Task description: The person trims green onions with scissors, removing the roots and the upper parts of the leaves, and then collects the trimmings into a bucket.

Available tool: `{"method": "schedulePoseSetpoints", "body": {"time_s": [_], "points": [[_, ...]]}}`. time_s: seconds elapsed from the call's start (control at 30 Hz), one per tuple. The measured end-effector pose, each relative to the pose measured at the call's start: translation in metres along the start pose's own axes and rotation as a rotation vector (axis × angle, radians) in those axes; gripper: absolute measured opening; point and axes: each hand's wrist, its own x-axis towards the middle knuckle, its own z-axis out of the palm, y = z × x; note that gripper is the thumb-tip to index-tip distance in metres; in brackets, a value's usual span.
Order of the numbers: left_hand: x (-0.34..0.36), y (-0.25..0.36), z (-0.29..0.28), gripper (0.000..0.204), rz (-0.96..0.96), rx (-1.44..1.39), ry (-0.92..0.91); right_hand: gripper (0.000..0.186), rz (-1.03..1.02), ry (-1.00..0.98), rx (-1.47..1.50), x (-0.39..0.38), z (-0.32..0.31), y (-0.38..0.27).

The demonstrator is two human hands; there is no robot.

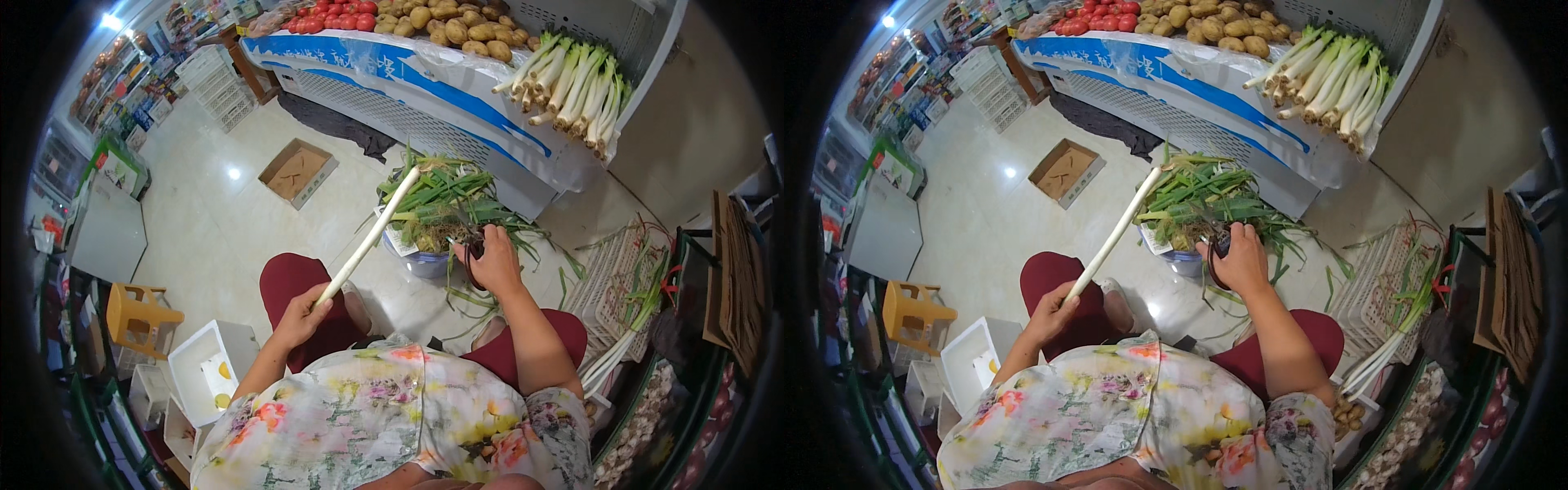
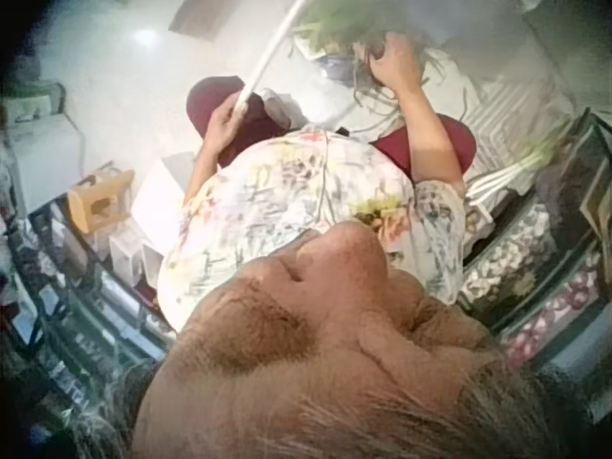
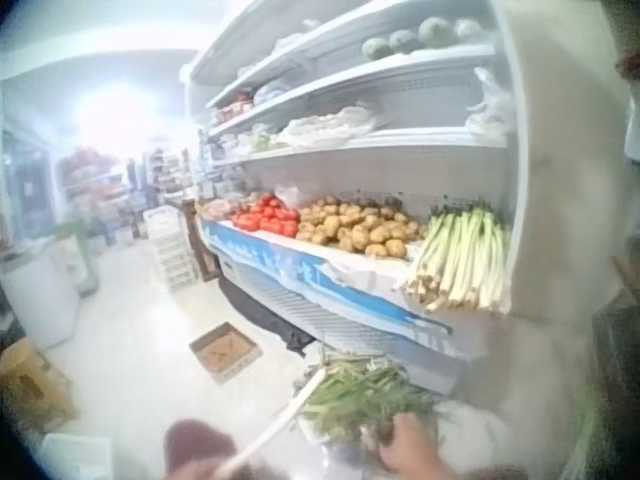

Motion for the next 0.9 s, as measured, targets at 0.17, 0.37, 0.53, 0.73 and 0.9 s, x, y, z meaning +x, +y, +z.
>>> {"method": "schedulePoseSetpoints", "body": {"time_s": [0.17, 0.37, 0.53, 0.73, 0.9], "points": [[-0.016, 0.008, 0.004, 0.035, -0.361, -0.46, -0.239, 0.063, 0.025, -0.099, 0.154, -0.004, 0.02, 0.006], [-0.018, 0.005, 0.006, 0.033, -0.394, -0.542, -0.341, 0.063, 0.033, -0.125, 0.224, -0.003, 0.026, 0.004], [-0.019, 0.002, 0.007, 0.034, -0.402, -0.529, -0.352, 0.06, -0.003, -0.05, 0.067, -0.002, 0.016, -0.003], [-0.016, -0.005, 0.008, 0.031, -0.307, -0.262, -0.259, 0.052, -0.036, 0.039, 0.1, 0.0, 0.024, 0.001], [-0.007, 0.002, 0.009, 0.032, -0.21, -0.043, -0.204, 0.046, -0.036, 0.044, 0.204, 0.003, 0.031, 0.005]]}}
